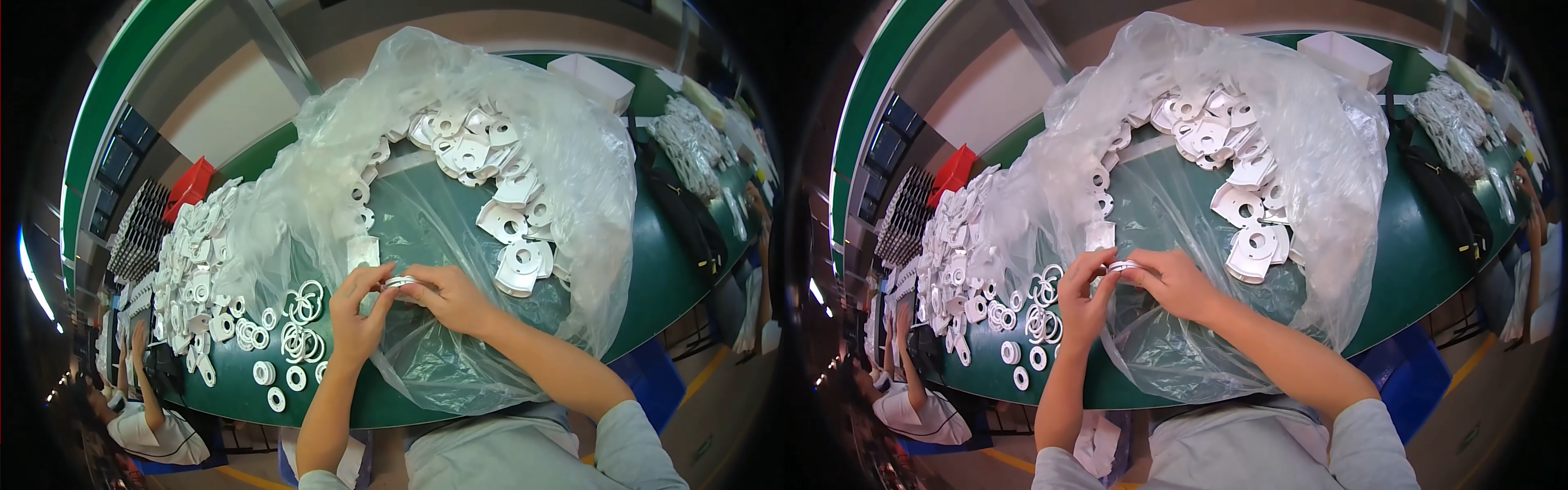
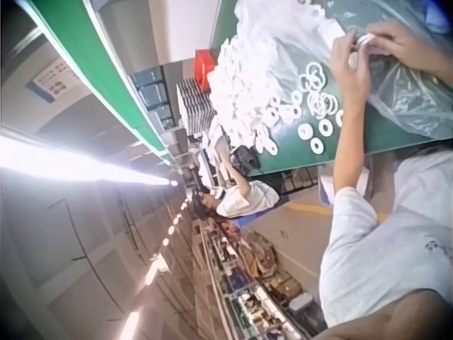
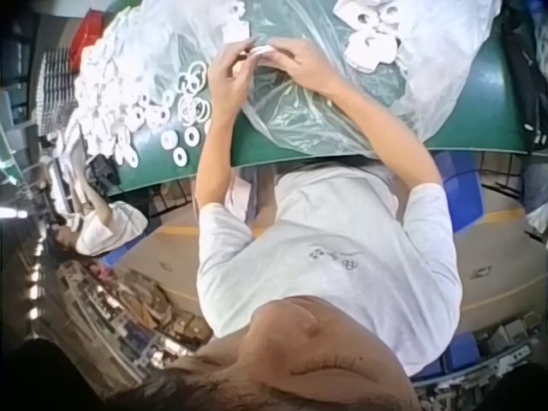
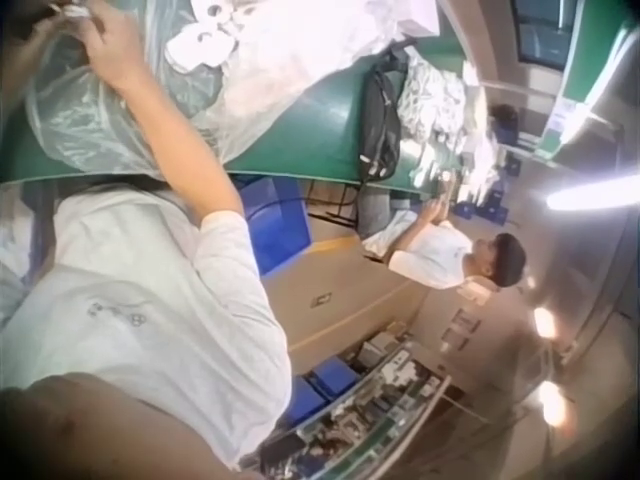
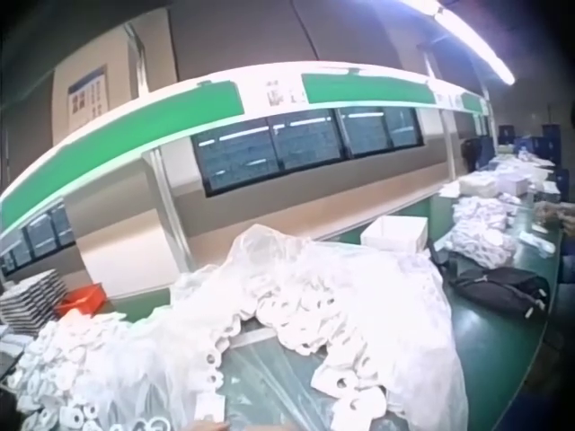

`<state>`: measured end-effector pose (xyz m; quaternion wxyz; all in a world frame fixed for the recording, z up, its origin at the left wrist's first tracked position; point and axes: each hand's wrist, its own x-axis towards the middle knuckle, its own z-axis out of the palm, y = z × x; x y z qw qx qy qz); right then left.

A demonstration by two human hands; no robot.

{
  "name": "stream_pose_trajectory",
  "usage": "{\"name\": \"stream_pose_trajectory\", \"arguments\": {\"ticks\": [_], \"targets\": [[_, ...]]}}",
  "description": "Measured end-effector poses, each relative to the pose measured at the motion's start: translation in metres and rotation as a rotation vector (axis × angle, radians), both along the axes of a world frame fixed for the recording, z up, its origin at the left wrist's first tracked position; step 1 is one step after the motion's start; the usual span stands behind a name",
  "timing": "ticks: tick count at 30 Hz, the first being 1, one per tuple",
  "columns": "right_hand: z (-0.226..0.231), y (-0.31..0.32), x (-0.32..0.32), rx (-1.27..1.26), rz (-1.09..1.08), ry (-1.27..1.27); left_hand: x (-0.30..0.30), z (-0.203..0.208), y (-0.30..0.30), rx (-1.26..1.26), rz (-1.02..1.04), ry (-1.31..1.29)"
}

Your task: Assembling small white plastic components at a factory workbench.

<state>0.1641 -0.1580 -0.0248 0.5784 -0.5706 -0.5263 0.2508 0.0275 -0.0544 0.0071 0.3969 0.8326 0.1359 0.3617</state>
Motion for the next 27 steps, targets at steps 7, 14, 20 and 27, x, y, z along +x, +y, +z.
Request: {"name": "stream_pose_trajectory", "arguments": {"ticks": [7, 14, 20, 27], "targets": [[0.001, 0.0, 0.0, 0.014, 0.053, 0.025, -0.006, 0.0, 0.008, 0.16, -0.037, 0.004], [0.005, -0.001, 0.001, -0.033, 0.103, 0.073, -0.007, -0.001, 0.01, 0.284, -0.036, 0.009], [0.004, 0.0, 0.005, -0.083, 0.131, 0.03, -0.008, -0.005, 0.013, 0.343, -0.049, -0.012], [0.0, 0.0, 0.002, -0.066, 0.12, 0.164, -0.007, 0.0, 0.006, 0.466, 0.001, 0.016]]}}
